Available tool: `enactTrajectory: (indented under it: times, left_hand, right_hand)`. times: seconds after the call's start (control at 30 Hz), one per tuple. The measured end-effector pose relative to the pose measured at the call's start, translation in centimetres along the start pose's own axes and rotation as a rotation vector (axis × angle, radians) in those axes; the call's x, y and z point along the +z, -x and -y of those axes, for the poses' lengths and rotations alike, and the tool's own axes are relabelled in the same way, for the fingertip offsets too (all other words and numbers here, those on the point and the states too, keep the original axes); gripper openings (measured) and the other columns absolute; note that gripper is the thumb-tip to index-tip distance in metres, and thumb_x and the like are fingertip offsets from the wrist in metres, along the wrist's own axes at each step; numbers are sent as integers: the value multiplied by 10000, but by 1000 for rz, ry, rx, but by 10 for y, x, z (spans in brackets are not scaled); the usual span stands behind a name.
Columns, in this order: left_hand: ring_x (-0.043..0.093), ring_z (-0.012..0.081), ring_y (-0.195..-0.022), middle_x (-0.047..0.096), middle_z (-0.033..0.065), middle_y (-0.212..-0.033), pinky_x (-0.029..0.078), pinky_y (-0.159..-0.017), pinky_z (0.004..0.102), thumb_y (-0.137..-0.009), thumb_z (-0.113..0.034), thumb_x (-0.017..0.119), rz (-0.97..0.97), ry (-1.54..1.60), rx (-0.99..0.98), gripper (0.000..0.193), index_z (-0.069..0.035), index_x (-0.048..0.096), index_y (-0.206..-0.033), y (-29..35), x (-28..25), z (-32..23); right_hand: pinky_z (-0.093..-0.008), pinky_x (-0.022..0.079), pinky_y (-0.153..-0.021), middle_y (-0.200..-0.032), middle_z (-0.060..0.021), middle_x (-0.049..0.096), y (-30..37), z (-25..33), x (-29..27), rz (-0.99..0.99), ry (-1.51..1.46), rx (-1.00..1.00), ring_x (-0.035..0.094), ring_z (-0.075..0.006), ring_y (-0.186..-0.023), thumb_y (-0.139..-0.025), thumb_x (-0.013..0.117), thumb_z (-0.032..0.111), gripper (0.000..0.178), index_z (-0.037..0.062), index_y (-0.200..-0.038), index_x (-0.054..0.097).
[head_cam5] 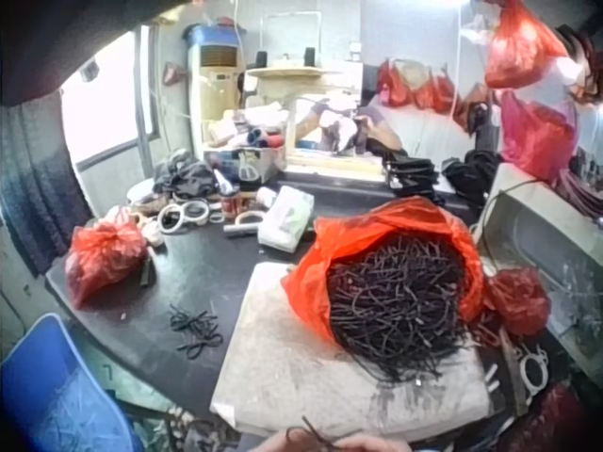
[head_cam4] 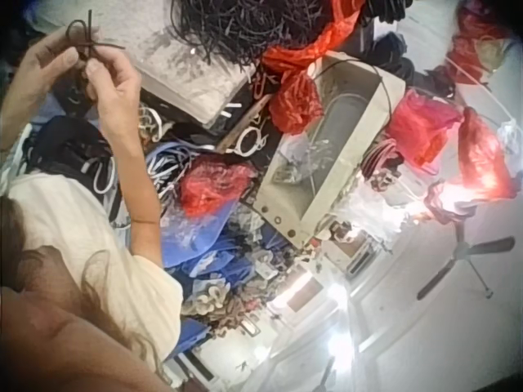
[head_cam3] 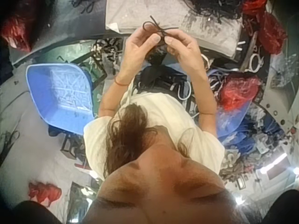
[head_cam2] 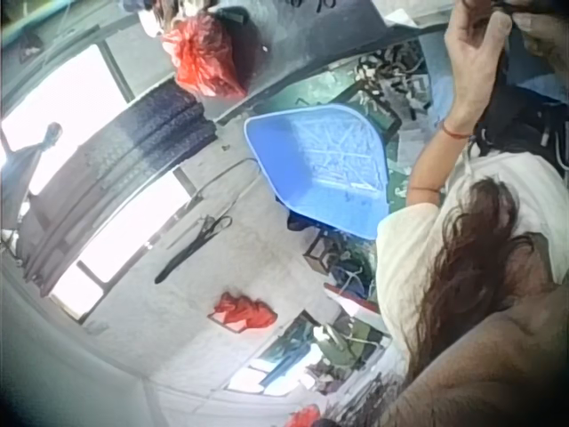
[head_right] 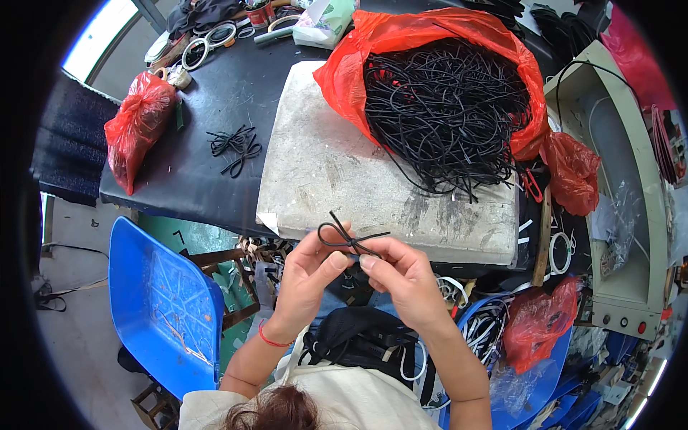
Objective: The person sits at a cluttered workbench and repeatedly ties black cords into small loops by hand. They pick up individual cords from a red plastic bag, form a loop, and place the finished items on the table. The process is repetitive and involves only manual manipulation of the cords.
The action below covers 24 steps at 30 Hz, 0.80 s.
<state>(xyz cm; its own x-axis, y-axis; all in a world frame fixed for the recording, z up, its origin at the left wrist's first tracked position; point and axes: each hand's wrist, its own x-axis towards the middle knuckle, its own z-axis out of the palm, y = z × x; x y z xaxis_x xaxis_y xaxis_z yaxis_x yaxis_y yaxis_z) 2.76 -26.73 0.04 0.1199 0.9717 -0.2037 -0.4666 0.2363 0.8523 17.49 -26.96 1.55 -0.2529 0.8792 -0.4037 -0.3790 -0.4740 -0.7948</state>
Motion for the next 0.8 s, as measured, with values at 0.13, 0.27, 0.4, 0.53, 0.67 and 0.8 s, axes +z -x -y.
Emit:
enactTrajectory:
  times: [0.13, 0.27, 0.4, 0.53, 0.67, 0.8]
  left_hand:
    - [577, 90, -814, 618, 46, -855, 446, -729, 209, -862, -141, 572, 58, 157, -78, 212, 13, 591, -1007, -8, -4, -5]
    - [572, 85, -788, 632, 61, -861, 446, -693, 212, -862, -123, 566, 151, 21, -195, 180, 8, 601, -980, -8, -13, -20]
    - [532, 62, -722, 612, 36, -818, 428, -644, 202, -851, -93, 572, 271, -35, -161, 150, -1, 597, -966, -5, -10, -14]
    - [535, 62, -724, 605, 28, -814, 433, -655, 203, -854, -84, 559, 244, 38, -162, 116, 6, 588, -922, -2, -8, -12]
    - [547, 68, -733, 604, 38, -834, 446, -679, 210, -846, -87, 573, 177, 36, -202, 126, 8, 584, -928, 3, -4, -13]
    - [567, 85, -752, 609, 52, -857, 466, -699, 227, -841, -94, 586, 89, 132, -200, 129, 0, 583, -929, 0, -7, -8]
  right_hand:
    - [-179, 359, -570, -742, 25, 539, 5, -5, 21, -74, 184, -82, 445, -19, -638, -825, 586, 67, 117, 8, -925, 601]
    - [-188, 397, -581, -755, 1, 568, 15, 14, 8, -363, 758, -479, 502, -47, -673, -813, 611, 76, 132, 9, -926, 601]
    - [-217, 433, -542, -732, -7, 567, -13, 15, 15, -39, 484, -490, 537, -70, -644, -851, 570, 76, 99, -14, -893, 565]
    - [-194, 425, -550, -748, -28, 582, -8, 11, 20, -58, 331, -379, 530, -61, -637, -886, 528, 94, 107, -10, -909, 537]
    - [-182, 416, -558, -761, -40, 588, -10, 6, 20, -155, 393, -372, 520, -50, -633, -888, 526, 104, 109, -2, -909, 526]
    - [-214, 428, -626, -834, -51, 585, -13, 6, 18, -280, 490, -502, 524, -75, -708, -858, 560, 95, 119, 3, -925, 525]
